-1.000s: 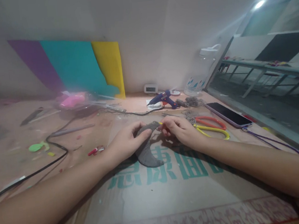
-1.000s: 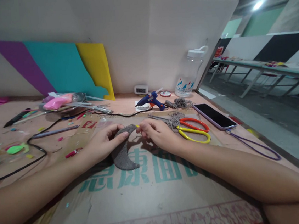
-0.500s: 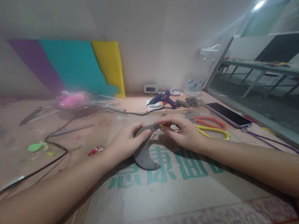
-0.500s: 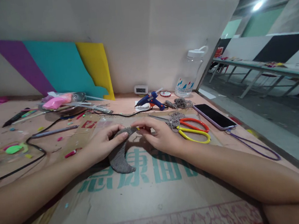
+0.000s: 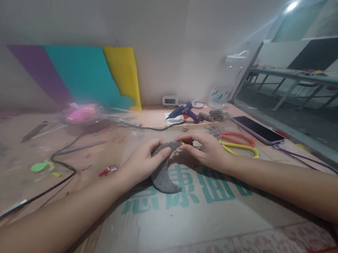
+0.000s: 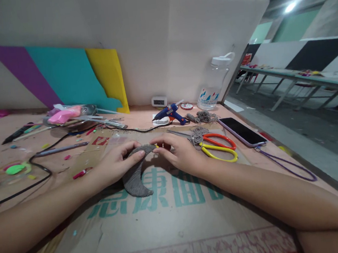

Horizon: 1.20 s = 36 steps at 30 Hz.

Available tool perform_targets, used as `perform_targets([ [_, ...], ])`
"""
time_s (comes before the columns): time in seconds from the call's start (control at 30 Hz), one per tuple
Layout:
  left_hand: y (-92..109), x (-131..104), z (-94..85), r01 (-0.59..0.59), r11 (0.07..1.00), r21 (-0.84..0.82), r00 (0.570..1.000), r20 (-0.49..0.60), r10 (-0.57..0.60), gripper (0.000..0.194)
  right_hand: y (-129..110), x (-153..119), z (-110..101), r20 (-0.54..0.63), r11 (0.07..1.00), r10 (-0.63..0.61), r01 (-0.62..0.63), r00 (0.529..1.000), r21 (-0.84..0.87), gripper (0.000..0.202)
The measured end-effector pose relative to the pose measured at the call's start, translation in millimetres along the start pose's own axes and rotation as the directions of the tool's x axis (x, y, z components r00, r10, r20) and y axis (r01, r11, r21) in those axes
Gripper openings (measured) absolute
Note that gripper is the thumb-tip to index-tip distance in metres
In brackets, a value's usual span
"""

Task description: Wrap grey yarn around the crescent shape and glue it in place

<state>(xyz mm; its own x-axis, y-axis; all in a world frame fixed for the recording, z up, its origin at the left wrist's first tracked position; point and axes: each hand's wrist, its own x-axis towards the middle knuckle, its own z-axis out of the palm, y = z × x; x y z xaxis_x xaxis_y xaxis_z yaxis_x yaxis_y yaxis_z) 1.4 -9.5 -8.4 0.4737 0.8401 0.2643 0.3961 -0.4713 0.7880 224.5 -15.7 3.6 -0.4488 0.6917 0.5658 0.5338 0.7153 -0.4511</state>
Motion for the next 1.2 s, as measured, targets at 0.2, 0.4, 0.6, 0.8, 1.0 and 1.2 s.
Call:
perform_targets([
  [0.2, 2.2, 0.0, -0.4, 0.0, 1.0, 0.006, 1.0, -0.015, 0.0, 0.03, -0.7, 0.0, -0.3, 0.023, 0.997, 0.056, -0.057, 0.998, 0.049, 0.027],
  [0.4, 3.6, 1.0, -1.0, 0.022, 1.0, -0.012, 0.999, -0.046, -0.023, 0.033, -1.7, -1.2, -1.0, -0.118, 0.996, -0.025, 0.035, 0.993, 0.077, 0.013],
  [0.6, -0.8, 0.9, 0.6, 0.033, 0.999, -0.025, 0.999, -0.015, -0.034, 0.033, -1.2, 0.0, -0.7, -0.111, 0.995, -0.094, 0.096, 0.989, 0.013, 0.009],
  [0.8, -0.7, 0.8, 1.2, 0.021, 0.999, -0.026, 1.0, -0.003, -0.021, 0.031, -1.0, 0.4, 0.3, -0.102, 0.994, -0.106, 0.107, 0.989, 0.01, 0.008],
  [1.0, 0.3, -0.3, -0.2, -0.001, 1.0, 0.0, 1.0, 0.023, 0.001, 0.03, -0.3, 1.1, -0.1, -0.071, 0.995, -0.095, 0.096, 0.993, 0.01, 0.006],
  [1.2, 1.3, 0.0, -0.2, -0.019, 1.0, 0.019, 1.0, 0.024, 0.019, 0.029, 1.0, -0.5, 0.5, -0.06, 0.997, -0.068, 0.069, 0.996, 0.015, 0.009],
])
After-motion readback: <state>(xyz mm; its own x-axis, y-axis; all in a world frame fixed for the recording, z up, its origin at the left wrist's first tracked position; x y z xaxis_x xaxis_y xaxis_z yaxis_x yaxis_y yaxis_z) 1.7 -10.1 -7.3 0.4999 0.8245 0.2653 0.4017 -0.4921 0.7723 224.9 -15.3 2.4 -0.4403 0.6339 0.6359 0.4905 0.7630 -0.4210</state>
